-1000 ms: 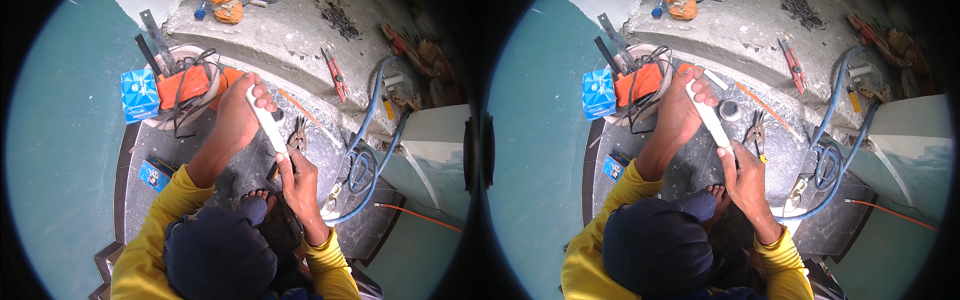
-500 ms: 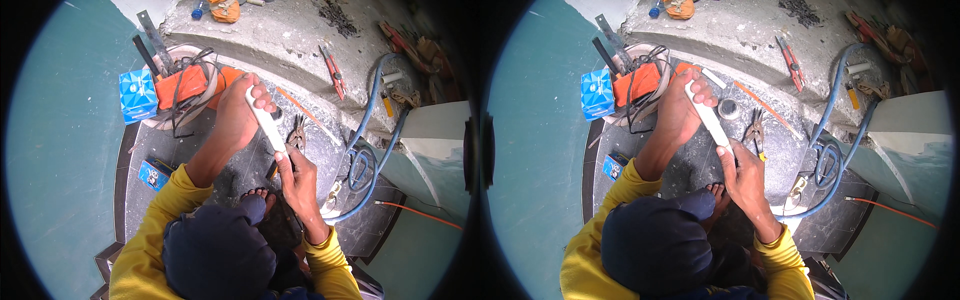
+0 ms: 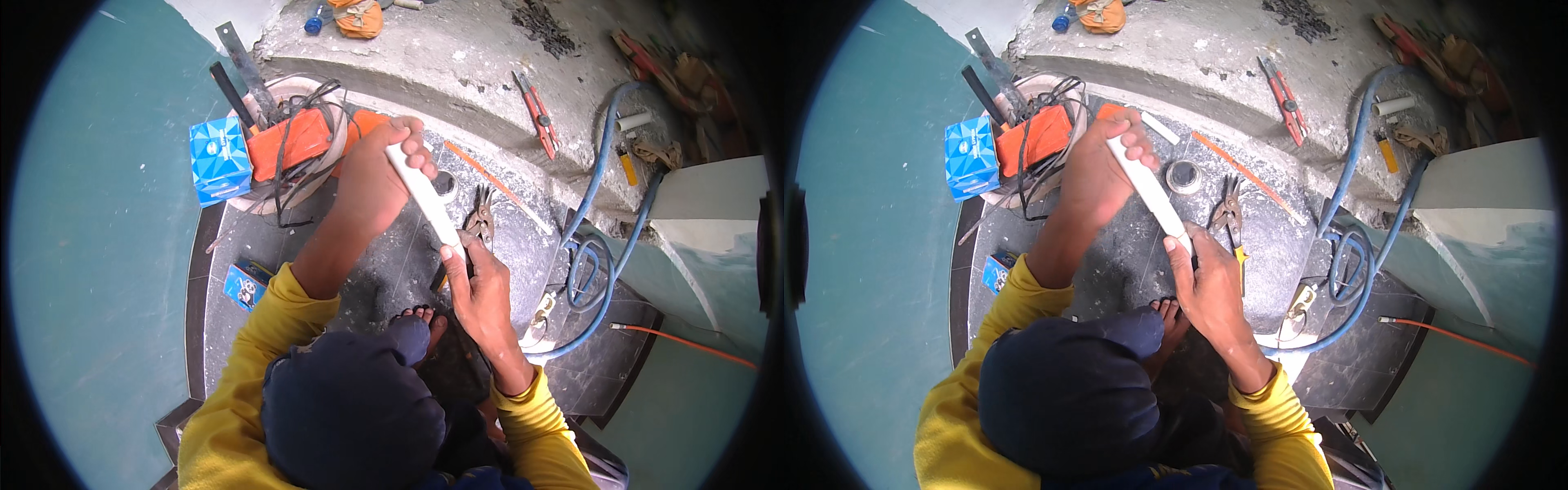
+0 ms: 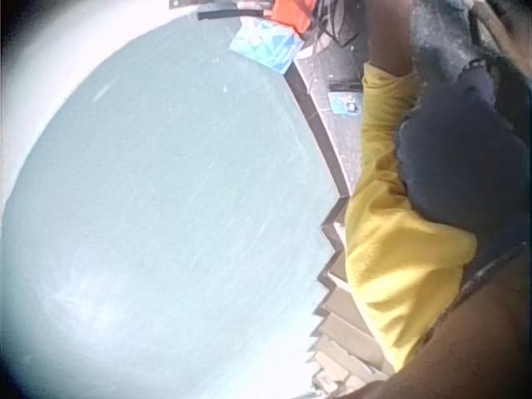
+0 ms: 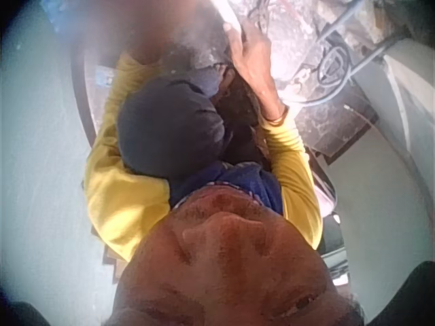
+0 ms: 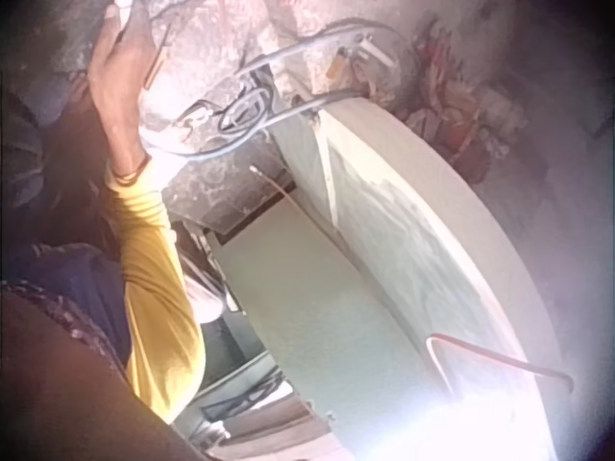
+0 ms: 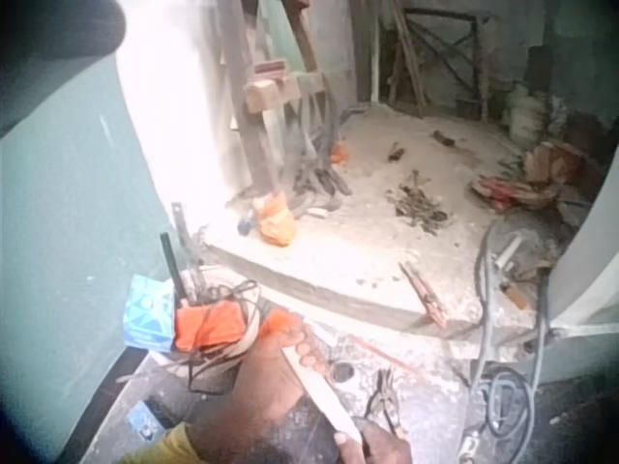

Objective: The person sits on the floor and uses a utility knife to strip the outer sheath of a blue cable. They then use pliers to cut a white PVC pipe and wrap the cut end with black tape. Finally, they insert the taped pipe end into a larger pipe fitting.

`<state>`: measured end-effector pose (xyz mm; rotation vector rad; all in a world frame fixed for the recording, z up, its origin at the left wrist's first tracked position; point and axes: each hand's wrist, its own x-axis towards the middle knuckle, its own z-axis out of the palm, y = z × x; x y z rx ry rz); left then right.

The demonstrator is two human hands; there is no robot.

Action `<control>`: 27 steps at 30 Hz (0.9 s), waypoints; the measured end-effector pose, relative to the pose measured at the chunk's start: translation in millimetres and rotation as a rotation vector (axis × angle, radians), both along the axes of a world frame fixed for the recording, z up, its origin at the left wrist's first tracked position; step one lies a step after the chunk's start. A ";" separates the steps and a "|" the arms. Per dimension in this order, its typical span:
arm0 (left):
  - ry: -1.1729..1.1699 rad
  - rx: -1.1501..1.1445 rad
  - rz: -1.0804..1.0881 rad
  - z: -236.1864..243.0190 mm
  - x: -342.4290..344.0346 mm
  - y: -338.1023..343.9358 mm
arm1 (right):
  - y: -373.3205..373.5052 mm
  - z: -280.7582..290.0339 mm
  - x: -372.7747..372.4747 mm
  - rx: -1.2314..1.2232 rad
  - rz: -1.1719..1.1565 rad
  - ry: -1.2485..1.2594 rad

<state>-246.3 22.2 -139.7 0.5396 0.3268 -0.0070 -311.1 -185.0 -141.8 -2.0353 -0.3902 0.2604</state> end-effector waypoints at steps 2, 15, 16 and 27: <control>0.021 0.020 0.026 4.3 1.5 0.9 | 2.9 0.0 -0.3 0.025 0.019 -0.055; -0.035 -0.041 0.067 -9.1 -6.2 -5.5 | 5.5 -4.2 -3.6 0.017 0.008 0.060; -0.040 -0.044 0.070 -9.0 -6.2 -5.1 | 5.0 -3.3 -3.5 0.016 0.010 0.073; -0.033 -0.031 0.044 -19.5 -6.4 -5.8 | 3.5 -6.7 0.2 0.018 -0.011 0.172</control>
